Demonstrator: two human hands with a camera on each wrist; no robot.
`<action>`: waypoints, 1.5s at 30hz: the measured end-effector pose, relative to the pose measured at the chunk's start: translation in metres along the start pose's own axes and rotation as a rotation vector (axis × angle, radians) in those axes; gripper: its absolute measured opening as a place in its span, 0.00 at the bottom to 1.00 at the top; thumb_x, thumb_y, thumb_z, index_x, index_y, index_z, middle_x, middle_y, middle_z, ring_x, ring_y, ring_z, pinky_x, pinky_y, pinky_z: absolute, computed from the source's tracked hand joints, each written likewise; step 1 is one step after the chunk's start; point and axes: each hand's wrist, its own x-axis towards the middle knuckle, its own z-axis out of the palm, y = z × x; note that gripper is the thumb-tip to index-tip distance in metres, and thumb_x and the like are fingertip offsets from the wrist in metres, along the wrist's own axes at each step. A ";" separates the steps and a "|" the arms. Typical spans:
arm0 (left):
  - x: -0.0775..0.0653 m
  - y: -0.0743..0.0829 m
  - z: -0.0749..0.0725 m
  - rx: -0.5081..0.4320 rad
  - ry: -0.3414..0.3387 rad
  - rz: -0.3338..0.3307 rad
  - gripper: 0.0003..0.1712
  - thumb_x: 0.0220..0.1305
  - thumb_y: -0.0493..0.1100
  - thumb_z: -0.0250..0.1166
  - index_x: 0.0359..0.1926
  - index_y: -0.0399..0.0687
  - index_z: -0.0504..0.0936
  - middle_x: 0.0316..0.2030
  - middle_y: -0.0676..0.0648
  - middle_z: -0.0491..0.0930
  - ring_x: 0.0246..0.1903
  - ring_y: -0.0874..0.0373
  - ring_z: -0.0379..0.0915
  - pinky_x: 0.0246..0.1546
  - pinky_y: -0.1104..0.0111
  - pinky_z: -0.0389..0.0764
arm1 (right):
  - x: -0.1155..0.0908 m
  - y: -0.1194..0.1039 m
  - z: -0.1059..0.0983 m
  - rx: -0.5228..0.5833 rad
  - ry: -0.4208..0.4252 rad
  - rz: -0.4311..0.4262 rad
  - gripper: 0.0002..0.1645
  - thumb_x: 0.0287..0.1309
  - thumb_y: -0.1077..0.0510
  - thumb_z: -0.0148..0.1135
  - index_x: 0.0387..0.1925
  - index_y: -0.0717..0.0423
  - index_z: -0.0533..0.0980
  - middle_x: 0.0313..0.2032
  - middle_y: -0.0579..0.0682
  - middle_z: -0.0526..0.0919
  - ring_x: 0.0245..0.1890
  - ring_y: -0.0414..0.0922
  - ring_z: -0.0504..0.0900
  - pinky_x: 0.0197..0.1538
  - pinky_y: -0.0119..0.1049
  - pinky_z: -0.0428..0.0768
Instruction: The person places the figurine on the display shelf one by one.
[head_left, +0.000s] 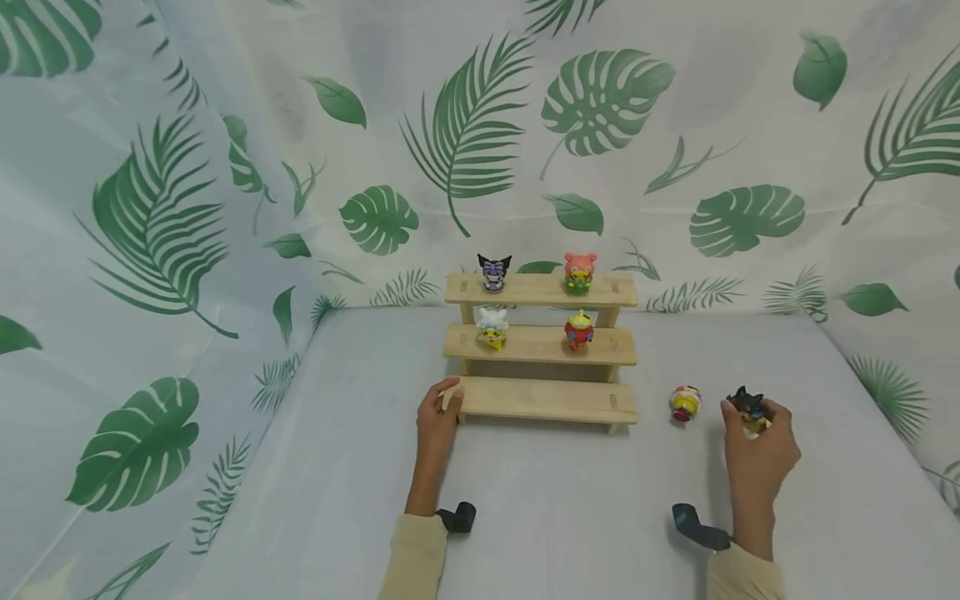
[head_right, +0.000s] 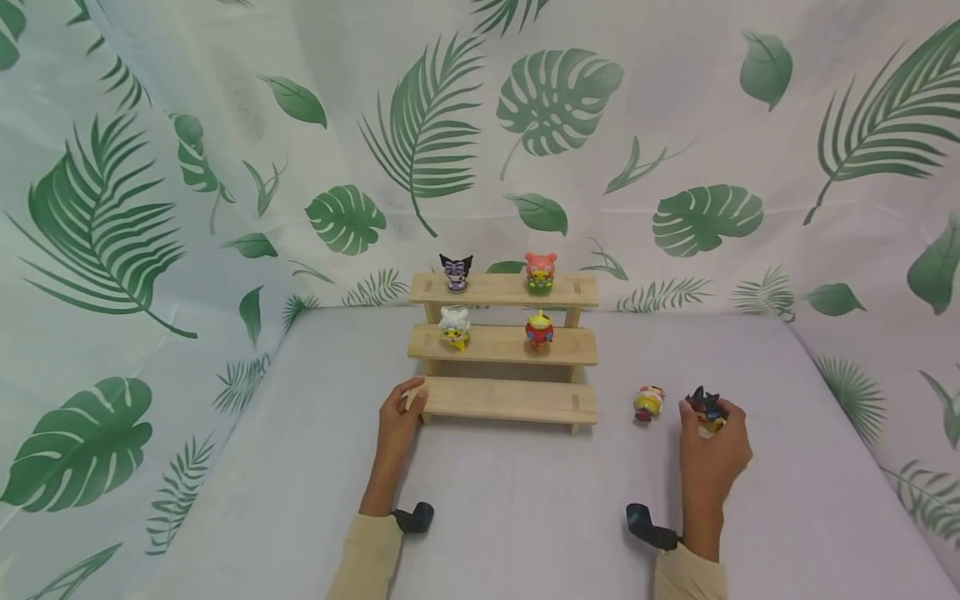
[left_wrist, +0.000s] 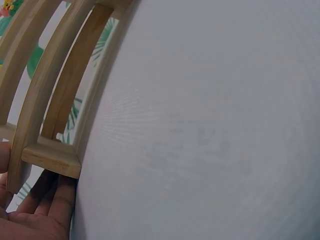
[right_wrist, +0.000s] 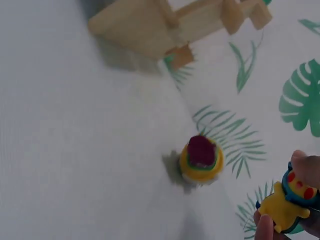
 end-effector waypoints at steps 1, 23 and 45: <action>0.001 0.000 0.000 0.003 -0.002 -0.003 0.19 0.68 0.46 0.63 0.57 0.49 0.79 0.53 0.39 0.82 0.40 0.62 0.77 0.38 0.74 0.73 | -0.002 -0.004 -0.001 0.038 0.015 -0.009 0.33 0.63 0.48 0.63 0.61 0.65 0.70 0.53 0.66 0.80 0.46 0.42 0.81 0.46 0.28 0.78; 0.007 0.004 -0.010 0.025 -0.069 -0.036 0.16 0.72 0.40 0.56 0.56 0.45 0.81 0.41 0.39 0.84 0.26 0.66 0.67 0.26 0.75 0.70 | -0.080 -0.087 0.059 0.507 -0.768 -0.108 0.27 0.64 0.54 0.64 0.60 0.61 0.69 0.46 0.44 0.78 0.34 0.32 0.81 0.32 0.30 0.80; 0.021 0.044 -0.007 0.043 -0.019 0.199 0.18 0.73 0.47 0.55 0.59 0.48 0.79 0.45 0.34 0.84 0.45 0.42 0.83 0.46 0.53 0.81 | -0.125 -0.155 0.097 0.568 -0.747 -0.377 0.25 0.53 0.68 0.69 0.53 0.72 0.74 0.45 0.69 0.82 0.40 0.63 0.85 0.36 0.26 0.81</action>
